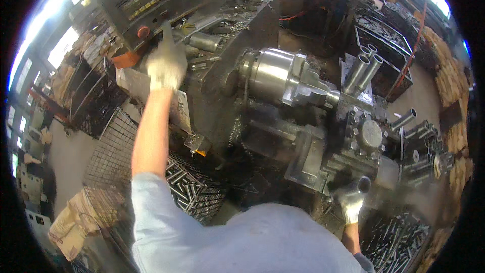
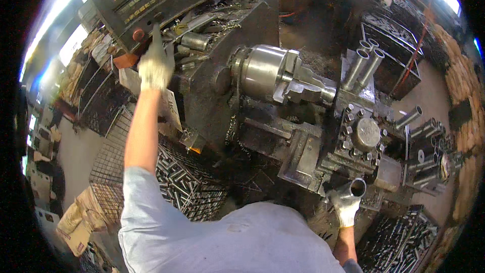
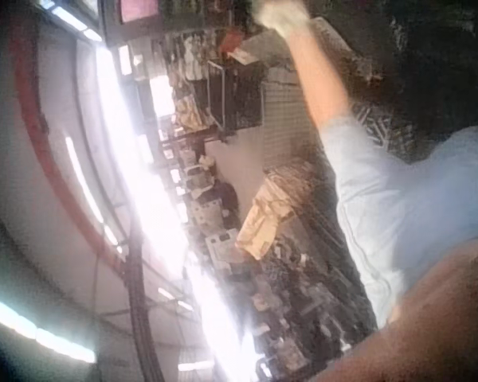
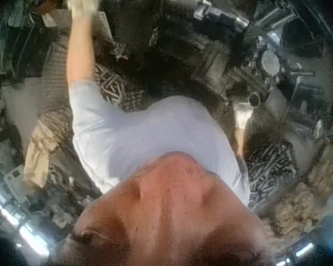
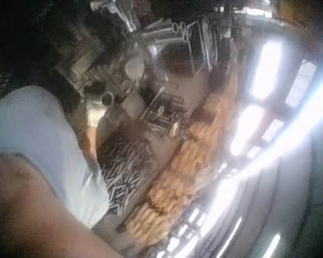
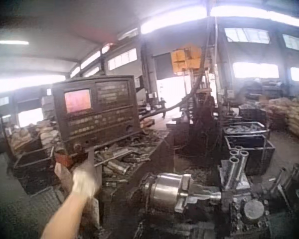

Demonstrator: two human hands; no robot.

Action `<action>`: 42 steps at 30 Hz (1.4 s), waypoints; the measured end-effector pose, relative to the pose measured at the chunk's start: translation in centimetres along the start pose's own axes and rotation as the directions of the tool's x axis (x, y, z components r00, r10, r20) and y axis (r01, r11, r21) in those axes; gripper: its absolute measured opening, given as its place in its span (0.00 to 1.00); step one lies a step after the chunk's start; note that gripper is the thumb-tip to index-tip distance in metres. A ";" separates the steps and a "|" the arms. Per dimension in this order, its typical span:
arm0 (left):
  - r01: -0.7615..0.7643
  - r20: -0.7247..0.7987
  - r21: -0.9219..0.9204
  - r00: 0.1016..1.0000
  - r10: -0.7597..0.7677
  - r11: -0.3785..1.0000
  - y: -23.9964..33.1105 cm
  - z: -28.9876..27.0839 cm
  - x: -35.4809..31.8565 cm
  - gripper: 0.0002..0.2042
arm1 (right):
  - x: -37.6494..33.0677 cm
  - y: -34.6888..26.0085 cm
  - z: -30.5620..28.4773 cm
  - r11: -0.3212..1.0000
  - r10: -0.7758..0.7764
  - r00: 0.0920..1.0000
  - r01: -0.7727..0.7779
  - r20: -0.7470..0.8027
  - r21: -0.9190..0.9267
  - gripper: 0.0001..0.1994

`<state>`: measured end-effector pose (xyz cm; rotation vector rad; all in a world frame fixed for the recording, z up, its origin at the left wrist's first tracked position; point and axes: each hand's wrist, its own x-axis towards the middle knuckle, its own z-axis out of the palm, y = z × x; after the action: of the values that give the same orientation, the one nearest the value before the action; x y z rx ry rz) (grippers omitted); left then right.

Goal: The person repeatedly loads hollow metal cylinders into a lathe chuck, secures them, and removes them after machining. The person places the processed cylinders into a wire basket. The task is performed continuously in a factory setting.

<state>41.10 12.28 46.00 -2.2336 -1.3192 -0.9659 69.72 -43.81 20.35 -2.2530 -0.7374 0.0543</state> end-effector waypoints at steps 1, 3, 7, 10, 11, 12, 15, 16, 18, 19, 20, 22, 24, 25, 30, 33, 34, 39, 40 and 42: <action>0.074 0.103 0.057 0.991 -0.079 0.996 -0.7 1.6 3.3 0.36 | 0.0 -0.4 -0.2 0.998 -0.061 0.998 0.061 0.027 0.011 0.13; 0.136 0.309 0.140 0.935 -0.173 0.981 -2.4 3.5 8.2 0.41 | 0.0 -1.2 -0.5 0.996 0.043 0.997 -0.047 0.068 0.071 0.17; 0.210 0.252 0.137 0.938 -0.239 0.968 -1.3 1.4 9.1 0.37 | 0.1 -2.1 -0.5 0.948 0.319 0.941 -0.316 0.111 -0.042 0.19; -0.234 -0.372 -0.140 0.913 0.168 0.962 2.5 -3.5 -0.7 0.28 | 0.1 -2.2 -0.5 0.968 0.247 0.966 -0.249 0.078 0.019 0.23; -0.294 -0.387 -0.298 0.907 0.167 0.908 4.0 -4.8 -5.0 0.23 | -0.1 -2.1 -0.6 0.974 0.209 0.975 -0.215 0.076 0.078 0.23; -0.295 -0.326 -0.441 0.933 0.155 0.848 5.1 -5.9 -10.1 0.18 | -0.2 -2.1 -0.4 0.974 0.187 0.980 -0.194 0.068 0.113 0.22; -0.204 -0.190 -0.623 0.976 0.107 0.755 8.2 -6.7 -25.1 0.14 | -0.1 -1.9 -0.8 0.970 0.160 0.983 -0.173 0.085 0.172 0.19; -0.072 0.004 -0.599 0.996 0.092 0.798 8.9 -6.5 -29.8 0.13 | -0.3 -1.8 -0.8 0.964 0.171 0.979 -0.190 0.114 0.186 0.18; 0.183 0.273 -0.592 0.962 -0.018 0.785 10.6 -6.2 -38.4 0.12 | -0.4 -1.3 -0.7 0.952 0.119 0.986 -0.146 0.113 0.271 0.14; 0.426 0.553 -0.462 0.824 -0.123 0.778 11.2 -6.6 -42.4 0.12 | -0.5 -1.0 -0.7 0.967 0.050 0.993 -0.074 0.102 0.244 0.10; 0.558 0.657 -0.438 0.734 -0.173 0.705 11.4 -7.6 -46.1 0.13 | -0.6 -0.6 -0.6 0.977 -0.053 0.997 0.038 0.064 0.212 0.09; 0.758 0.857 -0.198 0.441 -0.265 0.622 11.3 -9.9 -52.3 0.14 | -0.7 0.5 -0.3 0.957 -0.240 0.969 0.227 0.052 0.179 0.06; 0.799 0.911 0.021 0.232 -0.340 0.601 10.5 -12.3 -56.9 0.16 | -0.4 1.6 0.0 0.933 -0.323 0.944 0.307 0.062 0.185 0.05; 0.792 0.899 -0.013 0.277 -0.340 0.610 9.9 -13.3 -58.6 0.16 | -0.2 2.0 0.1 0.930 -0.332 0.941 0.316 0.060 0.187 0.05; 0.801 0.841 -0.022 0.338 -0.422 0.598 8.6 -18.3 -64.1 0.17 | -1.1 1.3 2.1 0.903 -0.361 0.913 0.292 0.188 0.316 0.08; 0.870 0.815 0.035 0.259 -0.518 0.491 7.1 -23.3 -68.2 0.18 | -6.2 -2.9 4.8 0.827 -0.408 0.786 0.103 0.465 0.552 0.10; 0.898 0.790 0.048 0.234 -0.566 0.438 6.4 -25.4 -70.1 0.18 | -9.0 -5.0 5.9 0.806 -0.527 0.627 0.153 0.574 0.573 0.11; 0.974 0.551 0.162 0.045 -0.833 0.159 3.4 -37.3 -83.2 0.19 | -29.3 -17.9 12.0 0.653 -0.635 0.092 0.594 0.767 0.469 0.29; 0.982 0.479 0.159 0.015 -0.877 0.103 3.4 -39.4 -85.7 0.19 | -33.5 -20.1 12.3 0.670 -0.645 0.028 0.502 0.764 0.547 0.28; 0.986 0.347 0.148 -0.123 -0.930 -0.075 3.5 -43.7 -90.6 0.19 | -41.6 -24.1 12.1 0.594 -0.505 -0.282 0.573 0.816 0.565 0.31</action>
<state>-1.58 -72.10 11.49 -0.9794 -3.4207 -1.0002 20.17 -44.45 20.47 -1.2188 -2.5358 1.3005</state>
